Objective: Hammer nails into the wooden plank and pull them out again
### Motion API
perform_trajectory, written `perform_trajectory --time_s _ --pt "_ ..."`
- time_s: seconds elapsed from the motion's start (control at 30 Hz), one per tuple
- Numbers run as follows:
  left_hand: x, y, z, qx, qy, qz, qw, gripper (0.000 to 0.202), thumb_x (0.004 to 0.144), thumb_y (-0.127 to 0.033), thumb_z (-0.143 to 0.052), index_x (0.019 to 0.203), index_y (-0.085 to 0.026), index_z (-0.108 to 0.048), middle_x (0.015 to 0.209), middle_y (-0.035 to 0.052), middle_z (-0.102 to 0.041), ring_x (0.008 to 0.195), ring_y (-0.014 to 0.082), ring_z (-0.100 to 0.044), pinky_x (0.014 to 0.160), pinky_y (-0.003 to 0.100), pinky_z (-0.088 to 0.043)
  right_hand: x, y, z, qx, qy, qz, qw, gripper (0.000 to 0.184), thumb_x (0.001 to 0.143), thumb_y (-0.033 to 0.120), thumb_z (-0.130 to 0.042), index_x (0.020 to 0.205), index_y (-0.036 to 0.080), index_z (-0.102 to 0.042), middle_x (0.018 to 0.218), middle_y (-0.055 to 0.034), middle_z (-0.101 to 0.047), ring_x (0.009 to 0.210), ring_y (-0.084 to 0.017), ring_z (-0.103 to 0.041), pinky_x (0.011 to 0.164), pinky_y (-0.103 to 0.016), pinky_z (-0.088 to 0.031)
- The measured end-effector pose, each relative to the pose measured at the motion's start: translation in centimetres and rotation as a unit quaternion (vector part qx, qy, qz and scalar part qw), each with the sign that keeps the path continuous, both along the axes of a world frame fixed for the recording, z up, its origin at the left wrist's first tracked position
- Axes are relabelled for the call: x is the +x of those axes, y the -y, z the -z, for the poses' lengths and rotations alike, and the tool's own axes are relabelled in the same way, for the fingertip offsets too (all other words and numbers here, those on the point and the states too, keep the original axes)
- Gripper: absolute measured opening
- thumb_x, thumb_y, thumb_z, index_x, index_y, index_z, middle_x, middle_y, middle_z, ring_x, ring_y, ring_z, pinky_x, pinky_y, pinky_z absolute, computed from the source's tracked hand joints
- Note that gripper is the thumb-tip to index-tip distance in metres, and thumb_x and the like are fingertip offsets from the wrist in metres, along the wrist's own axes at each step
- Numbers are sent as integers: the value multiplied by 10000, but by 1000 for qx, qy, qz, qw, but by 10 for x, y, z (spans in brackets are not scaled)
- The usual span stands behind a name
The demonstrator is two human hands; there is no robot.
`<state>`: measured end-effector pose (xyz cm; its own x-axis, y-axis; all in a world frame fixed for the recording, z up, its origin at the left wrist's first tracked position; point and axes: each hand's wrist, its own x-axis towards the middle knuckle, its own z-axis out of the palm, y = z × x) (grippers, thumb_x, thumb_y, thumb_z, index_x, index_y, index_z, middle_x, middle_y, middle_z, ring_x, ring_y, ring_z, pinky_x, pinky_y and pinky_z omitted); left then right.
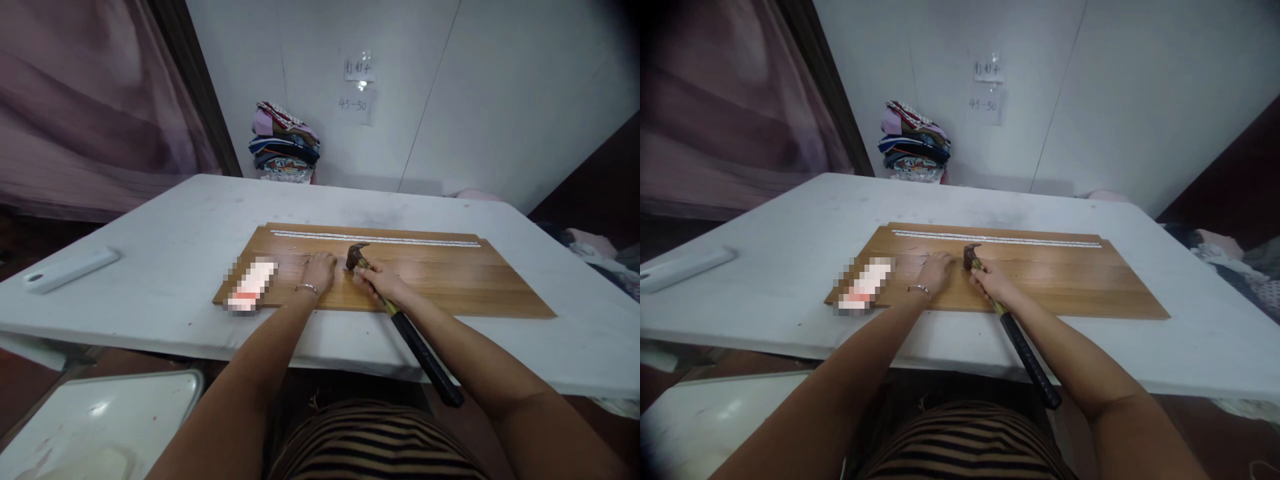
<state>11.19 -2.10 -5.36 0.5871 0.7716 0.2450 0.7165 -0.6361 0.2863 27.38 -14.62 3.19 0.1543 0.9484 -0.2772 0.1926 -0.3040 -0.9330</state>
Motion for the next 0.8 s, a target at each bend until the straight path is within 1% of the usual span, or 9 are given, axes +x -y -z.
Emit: perform_trajectory --time_s 0.2,0.33,0.43,0.53,0.7,0.8 --pt "-1 0 0 -2 -7 2 1000 302 986 -102 -491 1075 -171 -771 1178 115 -741 1159 243 -641 1065 375 -469 1 0 -3 -9 9 12 1000 20 930 215 -575 914 227 -573 558 86 -475 412 -92 -409 372 -188 -327" --pt "0 1 -1 0 -10 -2 1000 294 990 -111 -489 1050 -171 -771 1172 117 -742 1152 246 -638 1061 381 -468 0 0 -2 -1 8 5 1000 67 932 188 -551 882 232 -556 536 94 -446 397 -91 -393 369 -187 -320" --pt "1 1 -2 2 -13 -3 1000 313 989 -97 -473 1055 -164 -771 1161 122 -743 1136 245 -639 1050 378 -473 -1 0 -1 -5 7 4 1000 70 924 211 -556 862 233 -534 534 95 -456 391 -88 -383 367 -187 -321" --pt "0 1 -3 1 -13 2 1000 310 990 -99 -474 1059 -158 -771 1162 127 -742 1130 247 -640 1042 377 -479 -2 0 0 -6 -6 6 1000 55 910 232 -574 882 231 -527 548 98 -475 391 -81 -381 363 -179 -316" --pt "0 1 -3 0 -12 -1 1000 314 993 -100 -469 1055 -167 -770 1155 116 -740 1137 238 -639 1046 373 -477 -2 0 0 -5 -12 1 1000 26 917 211 -549 905 225 -531 525 107 -463 375 -78 -367 351 -171 -316" --pt "0 2 -3 0 -16 -5 1000 324 990 -92 -466 1075 -158 -771 1157 118 -742 1142 243 -638 1053 379 -475 -1 0 0 -4 -7 2 1000 34 919 231 -580 929 225 -548 538 105 -477 370 -74 -379 352 -169 -322"
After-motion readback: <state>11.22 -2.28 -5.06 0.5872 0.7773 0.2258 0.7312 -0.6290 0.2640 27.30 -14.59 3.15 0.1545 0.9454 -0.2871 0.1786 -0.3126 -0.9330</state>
